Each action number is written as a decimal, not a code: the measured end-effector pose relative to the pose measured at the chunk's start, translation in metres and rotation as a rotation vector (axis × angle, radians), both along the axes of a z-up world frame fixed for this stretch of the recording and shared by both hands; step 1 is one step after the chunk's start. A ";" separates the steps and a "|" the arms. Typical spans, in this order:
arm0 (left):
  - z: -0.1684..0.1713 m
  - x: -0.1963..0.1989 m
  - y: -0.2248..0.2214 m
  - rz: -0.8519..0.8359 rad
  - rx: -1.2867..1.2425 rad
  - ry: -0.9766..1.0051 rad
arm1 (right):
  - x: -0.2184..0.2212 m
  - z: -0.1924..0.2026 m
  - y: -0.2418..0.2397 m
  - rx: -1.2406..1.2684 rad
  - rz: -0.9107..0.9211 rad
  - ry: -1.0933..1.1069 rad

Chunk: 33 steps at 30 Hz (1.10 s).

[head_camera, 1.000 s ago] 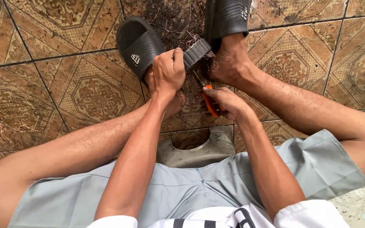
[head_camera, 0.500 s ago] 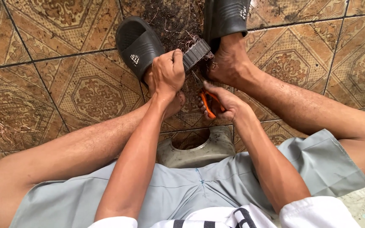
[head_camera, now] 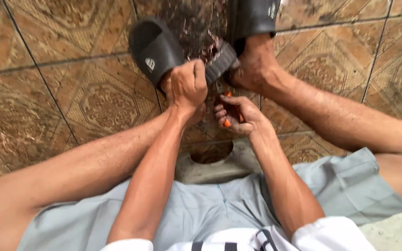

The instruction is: Extracting copper wire from a motor stator using scissors while sitting on the floor.

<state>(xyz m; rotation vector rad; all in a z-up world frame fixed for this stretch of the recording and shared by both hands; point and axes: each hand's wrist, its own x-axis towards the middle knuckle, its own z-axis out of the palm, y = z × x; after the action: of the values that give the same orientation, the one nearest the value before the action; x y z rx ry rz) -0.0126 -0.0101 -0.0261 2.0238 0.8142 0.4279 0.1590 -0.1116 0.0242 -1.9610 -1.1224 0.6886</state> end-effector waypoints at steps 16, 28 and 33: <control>0.014 0.007 0.014 0.054 -0.175 0.254 | -0.097 -0.053 -0.067 -0.406 -0.771 1.599; 0.010 0.011 0.021 0.083 -0.178 0.202 | -0.142 -0.087 -0.098 -0.676 -0.076 -0.772; 0.016 0.008 0.016 0.105 -0.258 0.310 | -0.122 -0.088 -0.108 -0.717 0.067 -0.426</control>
<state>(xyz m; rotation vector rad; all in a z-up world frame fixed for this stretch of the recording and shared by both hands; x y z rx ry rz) -0.0049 0.0056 -0.0104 1.8338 1.1079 0.0596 0.0372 -0.2194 -0.0636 -2.7849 -1.3091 0.8052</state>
